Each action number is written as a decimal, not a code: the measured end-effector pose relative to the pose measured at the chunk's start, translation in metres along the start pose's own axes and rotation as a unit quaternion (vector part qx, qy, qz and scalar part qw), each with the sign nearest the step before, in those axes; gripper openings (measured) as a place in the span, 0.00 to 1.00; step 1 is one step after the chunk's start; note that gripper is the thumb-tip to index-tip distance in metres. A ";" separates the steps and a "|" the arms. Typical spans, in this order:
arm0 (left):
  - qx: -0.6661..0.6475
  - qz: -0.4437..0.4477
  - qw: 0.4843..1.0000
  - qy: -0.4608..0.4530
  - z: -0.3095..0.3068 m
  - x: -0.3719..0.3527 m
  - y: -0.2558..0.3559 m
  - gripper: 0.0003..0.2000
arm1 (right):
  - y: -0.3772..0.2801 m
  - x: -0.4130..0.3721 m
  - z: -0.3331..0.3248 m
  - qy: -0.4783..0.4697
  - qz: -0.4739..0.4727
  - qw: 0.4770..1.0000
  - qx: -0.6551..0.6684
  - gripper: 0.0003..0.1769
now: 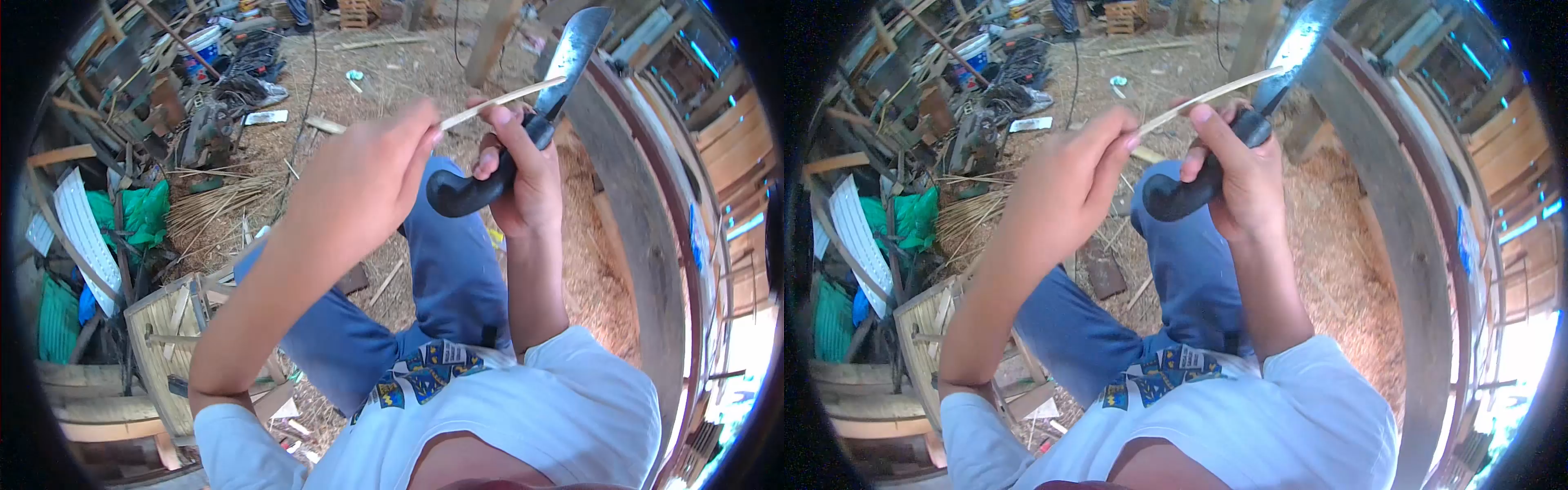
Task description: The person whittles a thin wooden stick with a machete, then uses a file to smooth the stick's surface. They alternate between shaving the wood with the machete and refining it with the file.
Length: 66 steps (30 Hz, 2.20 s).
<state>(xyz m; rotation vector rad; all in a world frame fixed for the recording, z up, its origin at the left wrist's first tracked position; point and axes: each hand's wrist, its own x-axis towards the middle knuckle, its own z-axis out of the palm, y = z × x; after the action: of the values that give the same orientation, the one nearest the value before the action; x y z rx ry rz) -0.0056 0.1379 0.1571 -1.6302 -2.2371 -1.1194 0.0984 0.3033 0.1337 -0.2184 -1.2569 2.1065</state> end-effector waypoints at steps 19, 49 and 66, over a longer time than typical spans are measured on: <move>-0.499 -0.452 0.738 -0.050 0.079 -0.173 0.019 0.12 | 0.057 -0.041 -0.065 0.008 0.131 0.963 -0.234 0.29; -0.502 -0.477 0.720 -0.047 0.123 -0.148 0.012 0.13 | 0.053 -0.078 -0.127 -0.263 -0.074 0.651 -0.708 0.29; -0.446 -0.428 0.786 -0.023 0.146 -0.144 0.014 0.12 | 0.048 -0.078 -0.126 -0.258 -0.022 0.616 -0.744 0.32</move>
<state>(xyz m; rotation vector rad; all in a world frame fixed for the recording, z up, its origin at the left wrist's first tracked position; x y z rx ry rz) 0.1061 0.1249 -0.0153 -0.6261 -2.7193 -2.6886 0.1932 0.3310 0.0130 -0.2472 -3.0216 0.4709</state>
